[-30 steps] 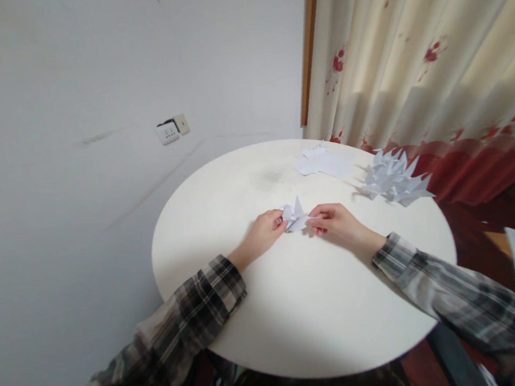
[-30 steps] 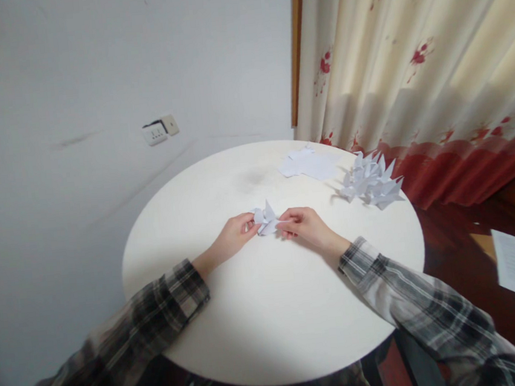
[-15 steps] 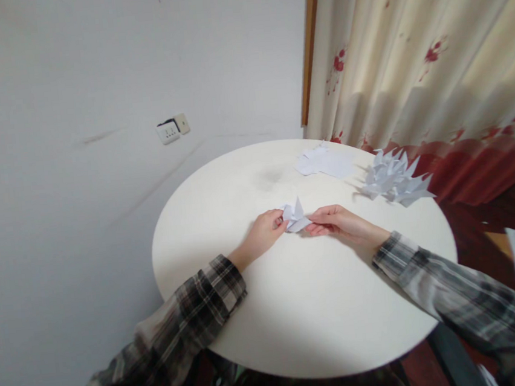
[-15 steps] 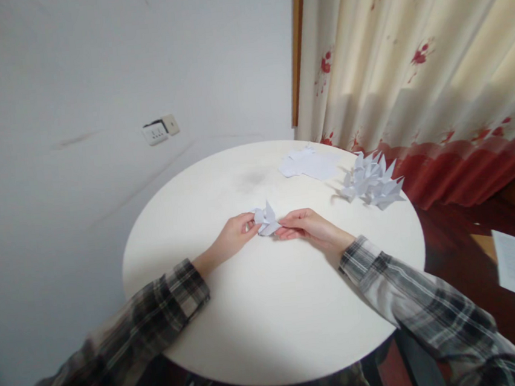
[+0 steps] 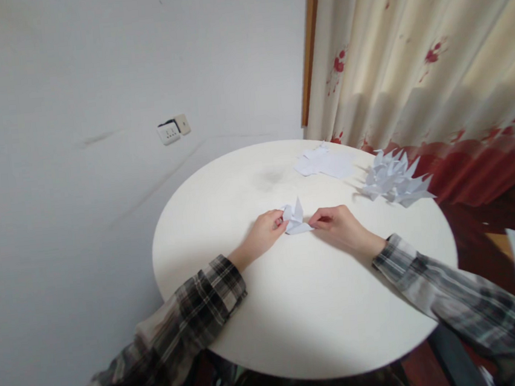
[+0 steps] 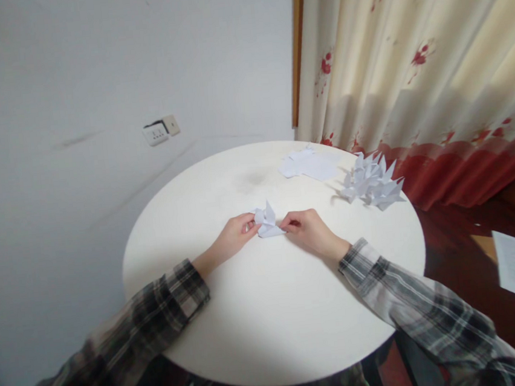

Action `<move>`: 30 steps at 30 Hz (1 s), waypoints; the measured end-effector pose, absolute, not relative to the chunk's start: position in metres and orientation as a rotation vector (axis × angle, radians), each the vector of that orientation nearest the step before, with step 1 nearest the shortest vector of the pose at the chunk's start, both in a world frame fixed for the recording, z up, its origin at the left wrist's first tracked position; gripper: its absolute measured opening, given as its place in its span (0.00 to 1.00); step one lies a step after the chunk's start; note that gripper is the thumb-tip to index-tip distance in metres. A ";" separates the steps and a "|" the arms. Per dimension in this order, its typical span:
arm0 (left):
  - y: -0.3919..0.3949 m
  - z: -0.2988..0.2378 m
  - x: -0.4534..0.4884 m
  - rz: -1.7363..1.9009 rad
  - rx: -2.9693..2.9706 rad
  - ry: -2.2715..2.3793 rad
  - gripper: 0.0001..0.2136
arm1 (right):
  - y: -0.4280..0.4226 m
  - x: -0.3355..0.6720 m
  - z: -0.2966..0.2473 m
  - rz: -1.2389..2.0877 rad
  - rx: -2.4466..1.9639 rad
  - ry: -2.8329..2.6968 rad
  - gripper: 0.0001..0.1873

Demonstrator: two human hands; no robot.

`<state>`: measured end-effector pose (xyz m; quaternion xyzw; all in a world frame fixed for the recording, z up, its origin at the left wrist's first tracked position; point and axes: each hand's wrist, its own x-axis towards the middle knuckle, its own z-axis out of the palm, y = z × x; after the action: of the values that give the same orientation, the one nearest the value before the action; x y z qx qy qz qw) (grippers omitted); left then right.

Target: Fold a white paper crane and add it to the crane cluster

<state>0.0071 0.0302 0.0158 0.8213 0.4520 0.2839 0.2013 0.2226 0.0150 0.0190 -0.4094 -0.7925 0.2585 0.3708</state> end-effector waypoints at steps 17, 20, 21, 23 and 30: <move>0.031 0.017 0.008 0.716 2.355 1.156 0.10 | 0.009 0.226 0.015 0.089 -0.616 -2.227 0.11; 0.032 0.014 0.007 0.725 2.324 1.151 0.10 | 0.009 0.227 0.015 0.114 -0.618 -2.238 0.11; 0.033 0.013 0.007 0.726 2.315 1.145 0.10 | 0.010 0.228 0.015 0.125 -0.627 -2.235 0.11; 0.033 0.012 0.006 0.725 2.291 1.142 0.10 | 0.011 0.229 0.013 0.136 -0.650 -2.232 0.10; 0.032 0.009 0.006 0.748 2.176 1.141 0.09 | 0.016 0.231 0.009 0.106 -0.689 -2.272 0.09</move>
<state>0.0062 0.0324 0.0094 0.8128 0.4260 0.2793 0.2827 0.2313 0.0158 0.0092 -0.2688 -0.8870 0.0414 0.3732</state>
